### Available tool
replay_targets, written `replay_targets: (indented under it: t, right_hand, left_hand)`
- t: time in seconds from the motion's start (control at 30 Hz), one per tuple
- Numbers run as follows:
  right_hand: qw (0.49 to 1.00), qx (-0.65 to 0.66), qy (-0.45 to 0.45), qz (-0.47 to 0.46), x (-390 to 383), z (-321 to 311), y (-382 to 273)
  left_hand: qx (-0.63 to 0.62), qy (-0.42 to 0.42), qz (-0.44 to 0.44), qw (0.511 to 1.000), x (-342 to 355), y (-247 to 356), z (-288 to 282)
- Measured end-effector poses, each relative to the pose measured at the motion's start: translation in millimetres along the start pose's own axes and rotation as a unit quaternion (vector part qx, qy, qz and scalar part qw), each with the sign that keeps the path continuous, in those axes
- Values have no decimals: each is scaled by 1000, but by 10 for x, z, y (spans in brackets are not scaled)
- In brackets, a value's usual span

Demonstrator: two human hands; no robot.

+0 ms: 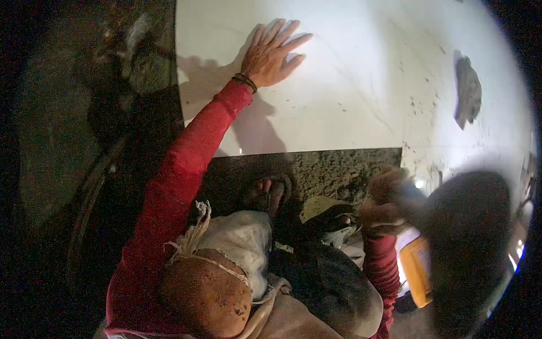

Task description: The person installs a large white floor tile by tapping it into place on a bed of mortar using a rubber mallet, wiping the surface with a cloth, and clearing debris from the edges.

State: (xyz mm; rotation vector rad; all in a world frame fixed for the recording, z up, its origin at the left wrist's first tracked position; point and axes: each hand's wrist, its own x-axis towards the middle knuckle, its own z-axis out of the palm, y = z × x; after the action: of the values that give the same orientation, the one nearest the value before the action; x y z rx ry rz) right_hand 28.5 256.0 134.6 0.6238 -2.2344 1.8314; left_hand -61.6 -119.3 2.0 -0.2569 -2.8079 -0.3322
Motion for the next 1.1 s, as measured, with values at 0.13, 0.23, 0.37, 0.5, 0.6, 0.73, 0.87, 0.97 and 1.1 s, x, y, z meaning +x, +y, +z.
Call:
replay_targets:
  t: [0.13,0.23,0.37,0.5,0.6,0.73,0.87,0.97,1.1]
  right_hand:
    - [907,-310,-286,18,-637,257,740]
    - [918,-271,-265,112,-350,559,245]
    - [960,178,-65,208,-114,594,3]
    - [940,-120,-320,-1,-836,263,964]
    - [870,-320,-374,-16,-741,419,661]
    - [920,78,-329,197,-243,417,219]
    - [922,-119,-345,-129,-393,668,383]
    - [888,-292,-352,-50,-431,668,219]
    - [984,6,-180,11,-405,571,267]
  left_hand:
    - [37,36,-47,998,-181,-178,-232]
    - [-5,36,-62,997,-245,-201,-244]
    - [-14,50,-74,996,-382,-234,-223]
    - [-19,82,-54,995,-225,-215,-131]
    - [-10,105,-60,993,-361,-278,-146]
    - [-9,78,-72,994,-225,-245,-211]
    - [-28,77,-71,994,-335,-189,-212]
    - [10,66,-81,994,-366,-244,-286]
    - [-9,63,-87,994,-386,-225,-271]
